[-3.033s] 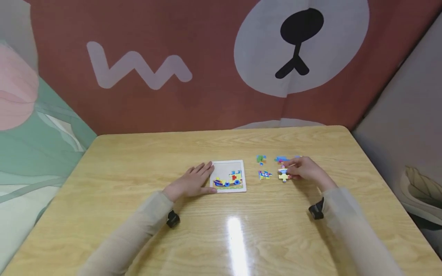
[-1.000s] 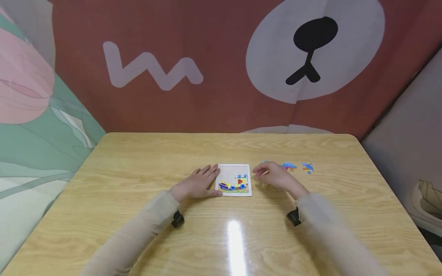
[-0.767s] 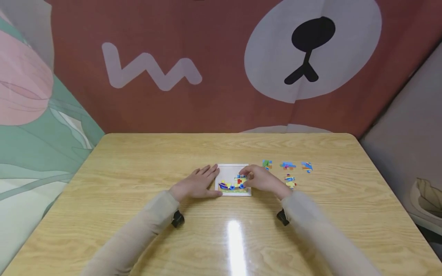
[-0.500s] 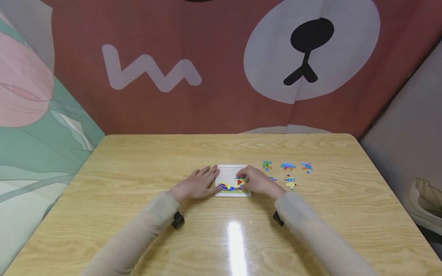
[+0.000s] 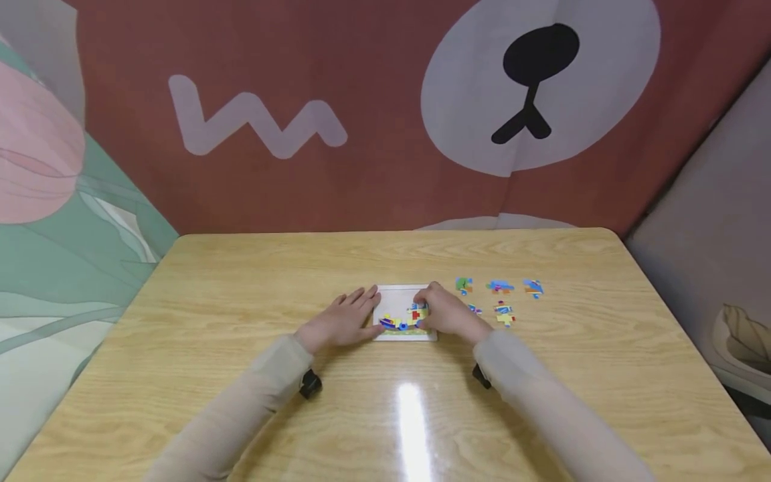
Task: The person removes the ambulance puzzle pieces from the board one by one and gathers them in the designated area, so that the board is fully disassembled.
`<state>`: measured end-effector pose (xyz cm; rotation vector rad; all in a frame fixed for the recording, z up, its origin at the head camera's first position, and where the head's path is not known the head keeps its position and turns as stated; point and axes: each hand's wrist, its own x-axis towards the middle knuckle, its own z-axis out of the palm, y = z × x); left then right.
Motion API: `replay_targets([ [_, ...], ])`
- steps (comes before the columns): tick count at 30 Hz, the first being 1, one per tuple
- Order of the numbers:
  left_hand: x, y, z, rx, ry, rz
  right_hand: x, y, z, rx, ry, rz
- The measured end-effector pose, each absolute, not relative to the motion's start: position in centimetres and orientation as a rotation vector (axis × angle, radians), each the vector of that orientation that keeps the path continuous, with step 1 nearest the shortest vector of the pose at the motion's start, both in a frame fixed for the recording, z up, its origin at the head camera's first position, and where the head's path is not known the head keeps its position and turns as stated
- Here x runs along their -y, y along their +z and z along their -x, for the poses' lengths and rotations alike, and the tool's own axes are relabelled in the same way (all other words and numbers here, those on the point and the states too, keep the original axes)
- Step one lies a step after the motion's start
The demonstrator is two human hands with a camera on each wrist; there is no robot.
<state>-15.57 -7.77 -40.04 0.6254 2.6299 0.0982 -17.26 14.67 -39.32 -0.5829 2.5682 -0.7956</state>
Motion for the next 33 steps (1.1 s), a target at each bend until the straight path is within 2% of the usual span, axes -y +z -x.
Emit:
replay_targets([
  [33,7.80,-40.23,15.80,-2.621,0.081,-0.615,-15.49,-39.48,17.87,-2.575,-0.949,0.600],
])
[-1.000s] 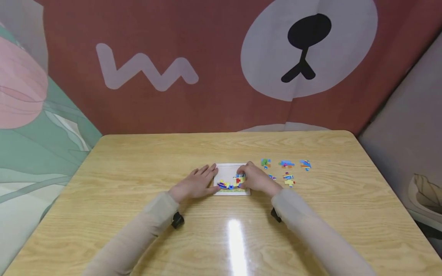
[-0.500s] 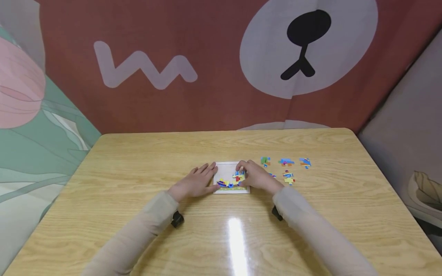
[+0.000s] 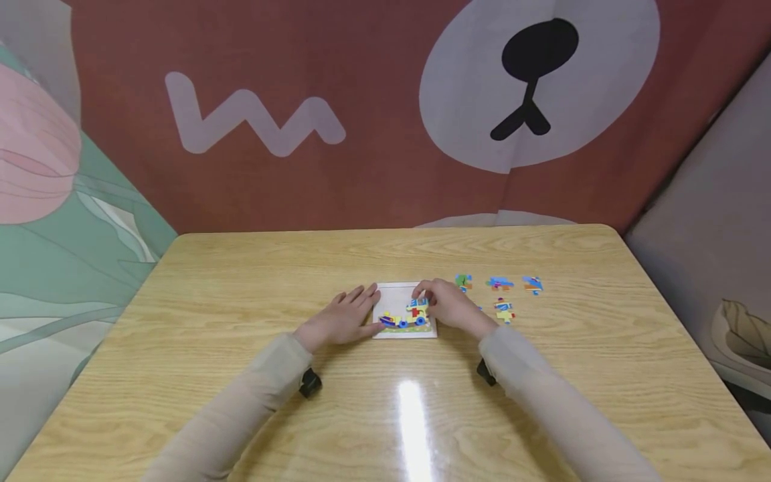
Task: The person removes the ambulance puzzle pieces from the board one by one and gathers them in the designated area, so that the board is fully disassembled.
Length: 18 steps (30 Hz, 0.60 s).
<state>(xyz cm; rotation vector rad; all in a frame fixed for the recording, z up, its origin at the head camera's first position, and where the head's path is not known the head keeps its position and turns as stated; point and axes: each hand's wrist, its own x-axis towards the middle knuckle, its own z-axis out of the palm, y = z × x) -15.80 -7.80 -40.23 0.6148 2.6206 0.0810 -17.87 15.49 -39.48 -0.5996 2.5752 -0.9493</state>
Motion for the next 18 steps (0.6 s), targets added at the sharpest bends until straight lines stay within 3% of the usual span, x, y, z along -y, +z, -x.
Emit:
replay_targets([
  [18,7.78,-40.13,15.71,-2.640,0.086,-0.627,-15.58,-39.63,17.80,-2.491,-0.999,0.595],
])
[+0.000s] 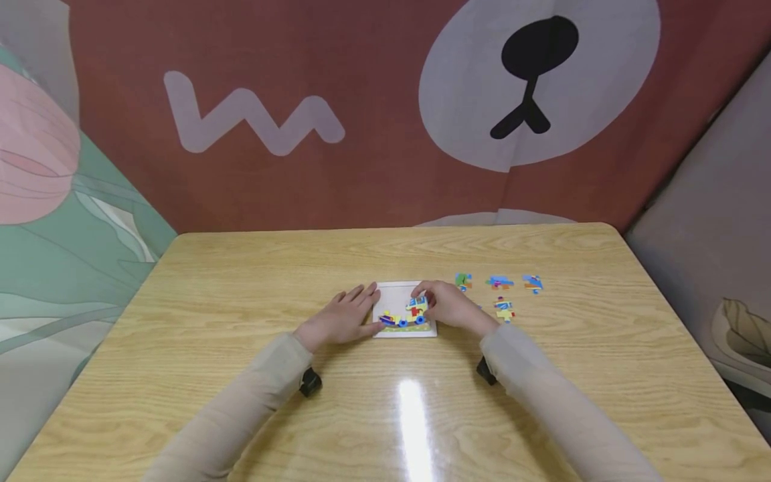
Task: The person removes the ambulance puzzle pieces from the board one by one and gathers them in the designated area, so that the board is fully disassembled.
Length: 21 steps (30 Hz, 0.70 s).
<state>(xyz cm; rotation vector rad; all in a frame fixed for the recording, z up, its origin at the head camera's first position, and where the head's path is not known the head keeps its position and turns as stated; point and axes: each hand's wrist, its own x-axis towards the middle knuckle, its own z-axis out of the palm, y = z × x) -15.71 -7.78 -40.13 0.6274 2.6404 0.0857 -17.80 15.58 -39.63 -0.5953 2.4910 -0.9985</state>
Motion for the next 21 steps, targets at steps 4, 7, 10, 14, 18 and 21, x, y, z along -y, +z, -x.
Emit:
replay_targets([
  [4,7.8,-40.1,15.7,-2.639,0.087,-0.624,-15.5,-39.6,17.8,-2.481,-1.026,0.572],
  [7,7.7,-40.0,15.7,-2.634,0.087,-0.623,-15.6,-39.7,17.9,-2.450,-1.082,0.530],
  [10,7.7,-40.0,15.6,-2.634,0.094,-0.624,-15.8,-39.8,18.0,-2.415,-1.147,0.498],
  [14,7.7,-39.9,15.6,-2.635,0.100,-0.629,-16.1,-39.8,18.1,-2.392,-1.213,0.427],
  [18,7.8,-40.0,15.6,-2.638,0.107,-0.631,-16.4,-39.1,17.9,-2.382,-1.254,0.354],
  [21,7.8,-40.1,15.6,-2.641,0.113,-0.634,-16.9,-38.5,17.8,-2.386,-1.262,0.327],
])
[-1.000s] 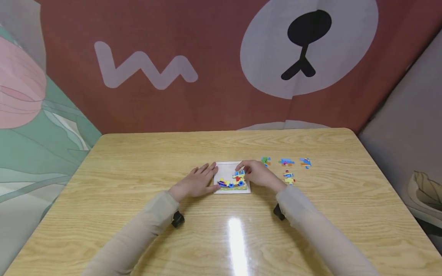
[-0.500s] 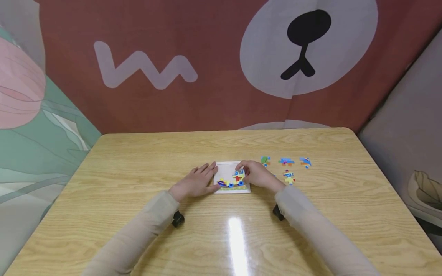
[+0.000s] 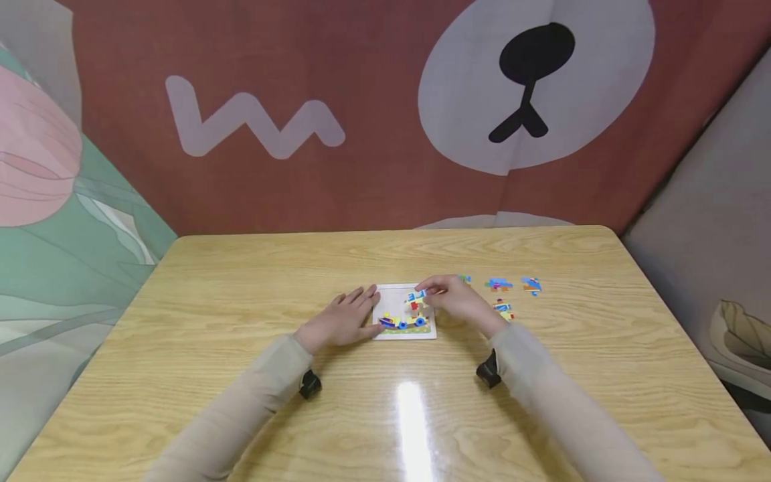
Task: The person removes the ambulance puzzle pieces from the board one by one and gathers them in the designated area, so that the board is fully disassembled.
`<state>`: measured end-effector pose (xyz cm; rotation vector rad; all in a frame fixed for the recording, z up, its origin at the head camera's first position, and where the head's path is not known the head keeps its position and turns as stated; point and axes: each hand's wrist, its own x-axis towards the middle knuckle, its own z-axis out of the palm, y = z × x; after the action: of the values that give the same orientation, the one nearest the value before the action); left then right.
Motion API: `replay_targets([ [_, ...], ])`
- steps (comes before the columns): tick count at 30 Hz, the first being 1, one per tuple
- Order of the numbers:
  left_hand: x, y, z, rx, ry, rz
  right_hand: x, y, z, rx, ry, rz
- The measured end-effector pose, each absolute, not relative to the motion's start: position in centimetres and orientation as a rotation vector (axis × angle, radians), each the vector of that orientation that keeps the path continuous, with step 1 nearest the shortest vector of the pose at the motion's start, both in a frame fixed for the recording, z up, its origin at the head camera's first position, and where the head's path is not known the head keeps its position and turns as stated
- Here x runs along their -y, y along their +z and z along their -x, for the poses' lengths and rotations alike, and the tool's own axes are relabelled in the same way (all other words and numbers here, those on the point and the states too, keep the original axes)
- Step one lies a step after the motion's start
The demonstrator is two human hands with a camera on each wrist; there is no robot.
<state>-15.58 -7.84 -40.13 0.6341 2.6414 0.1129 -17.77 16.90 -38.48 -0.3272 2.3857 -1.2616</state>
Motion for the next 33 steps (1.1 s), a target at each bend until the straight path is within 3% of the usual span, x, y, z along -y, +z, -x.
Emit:
replay_targets([
  [18,8.1,-40.0,15.5,-2.626,0.157,-0.636,-22.7,-36.1,17.7,-2.405,-1.311,0.210],
  [33,8.2,-40.3,15.6,-2.634,0.074,-0.665,-28.7,-36.3,17.4,-2.474,-1.232,0.110],
])
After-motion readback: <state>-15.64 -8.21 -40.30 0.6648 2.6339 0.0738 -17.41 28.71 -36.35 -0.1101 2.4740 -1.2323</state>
